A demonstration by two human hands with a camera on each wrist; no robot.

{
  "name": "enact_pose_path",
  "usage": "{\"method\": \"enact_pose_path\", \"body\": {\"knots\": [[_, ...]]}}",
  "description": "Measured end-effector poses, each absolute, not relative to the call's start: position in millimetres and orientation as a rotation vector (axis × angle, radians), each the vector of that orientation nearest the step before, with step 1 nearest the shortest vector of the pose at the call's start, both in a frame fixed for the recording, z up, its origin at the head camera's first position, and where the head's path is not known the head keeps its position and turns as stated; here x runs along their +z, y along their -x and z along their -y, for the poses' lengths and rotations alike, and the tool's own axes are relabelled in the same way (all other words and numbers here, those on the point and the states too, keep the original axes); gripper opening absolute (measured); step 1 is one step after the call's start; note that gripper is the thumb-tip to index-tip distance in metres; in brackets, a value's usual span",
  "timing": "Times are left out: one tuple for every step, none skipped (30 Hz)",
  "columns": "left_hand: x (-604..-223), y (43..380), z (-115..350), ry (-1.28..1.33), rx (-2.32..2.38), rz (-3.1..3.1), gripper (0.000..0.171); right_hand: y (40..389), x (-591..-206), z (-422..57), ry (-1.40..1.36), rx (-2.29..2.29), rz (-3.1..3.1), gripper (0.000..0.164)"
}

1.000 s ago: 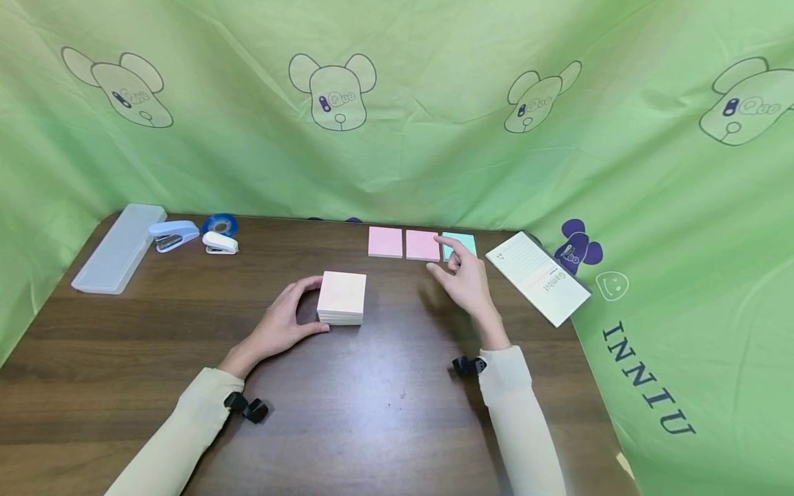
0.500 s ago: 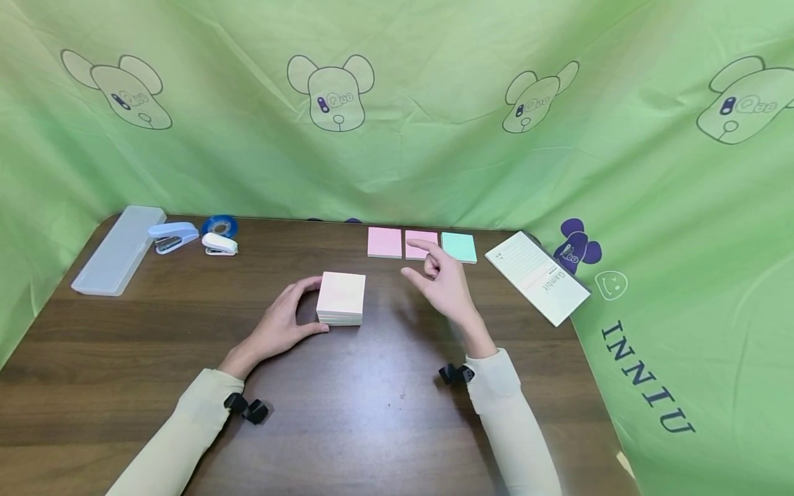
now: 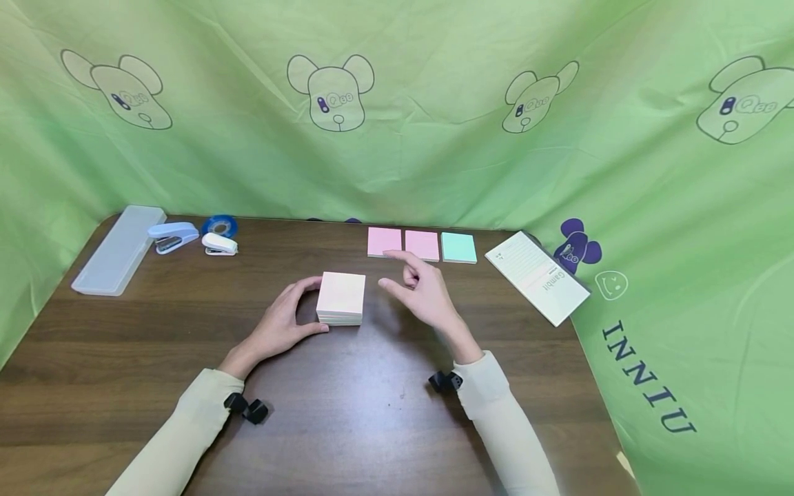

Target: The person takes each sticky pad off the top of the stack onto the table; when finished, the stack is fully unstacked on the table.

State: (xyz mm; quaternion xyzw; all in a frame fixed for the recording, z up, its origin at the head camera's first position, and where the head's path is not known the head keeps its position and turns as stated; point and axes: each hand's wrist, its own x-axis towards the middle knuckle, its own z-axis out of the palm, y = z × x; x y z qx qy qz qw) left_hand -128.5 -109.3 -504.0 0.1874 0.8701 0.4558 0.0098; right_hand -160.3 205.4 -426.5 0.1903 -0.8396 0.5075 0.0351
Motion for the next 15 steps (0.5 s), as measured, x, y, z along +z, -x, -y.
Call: {"method": "enact_pose_path", "body": {"knots": [[-504.0,128.3,109.3,-0.583,1.423,-2.716,0.092,159.4,-427.0,-203.5,-0.594,1.557,2.592,0.051],[-504.0,128.2,109.3,-0.582,1.422,-2.716,0.092,158.7,-427.7,-201.4,-0.599,1.559,2.606,0.052],[-504.1,128.2,109.3,-0.581,1.42,-2.716,0.092,157.8,-428.3,-199.5,-0.606,1.555,2.621,0.054],[-504.1,128.1,109.3,-0.58,1.419,-2.716,0.092,157.2,-429.4,-197.8,-0.615,1.55,2.636,0.055],[-504.2,128.1,109.3,-0.581,1.417,-2.717,0.093,156.5,-430.1,-195.9,-0.624,1.546,2.652,0.056],[-504.2,128.1,109.3,-0.581,1.417,-2.716,0.093,155.6,-430.8,-194.1,-0.631,1.543,2.668,0.057],[-504.3,128.1,109.3,-0.582,1.417,-2.716,0.093,154.8,-431.4,-192.2,-0.638,1.539,2.683,0.059],[-504.3,128.1,109.3,-0.583,1.416,-2.716,0.093,154.2,-432.1,-190.3,-0.643,1.528,2.699,0.06],[-504.1,128.0,109.3,-0.582,1.416,-2.715,0.093,153.8,-433.1,-188.6,-0.649,1.511,2.716,0.062],[-504.0,127.9,109.2,-0.581,1.417,-2.713,0.093,153.5,-434.0,-187.0,-0.656,1.498,2.73,0.064],[-503.9,127.9,109.3,-0.581,1.417,-2.712,0.093,153.1,-434.5,-185.3,-0.665,1.483,2.742,0.066],[-503.8,127.9,109.3,-0.581,1.418,-2.711,0.093,152.9,-435.7,-183.8,-0.676,1.464,2.754,0.068],[-503.7,127.8,109.3,-0.581,1.42,-2.709,0.093,152.8,-436.5,-182.2,-0.686,1.45,2.765,0.07],[-503.6,127.8,109.3,-0.582,1.421,-2.708,0.093,152.7,-437.6,-180.9,-0.7,1.432,2.775,0.073],[-503.6,127.9,109.5,-0.582,1.422,-2.706,0.093,152.7,-438.8,-179.6,-0.716,1.412,2.787,0.076]]}}
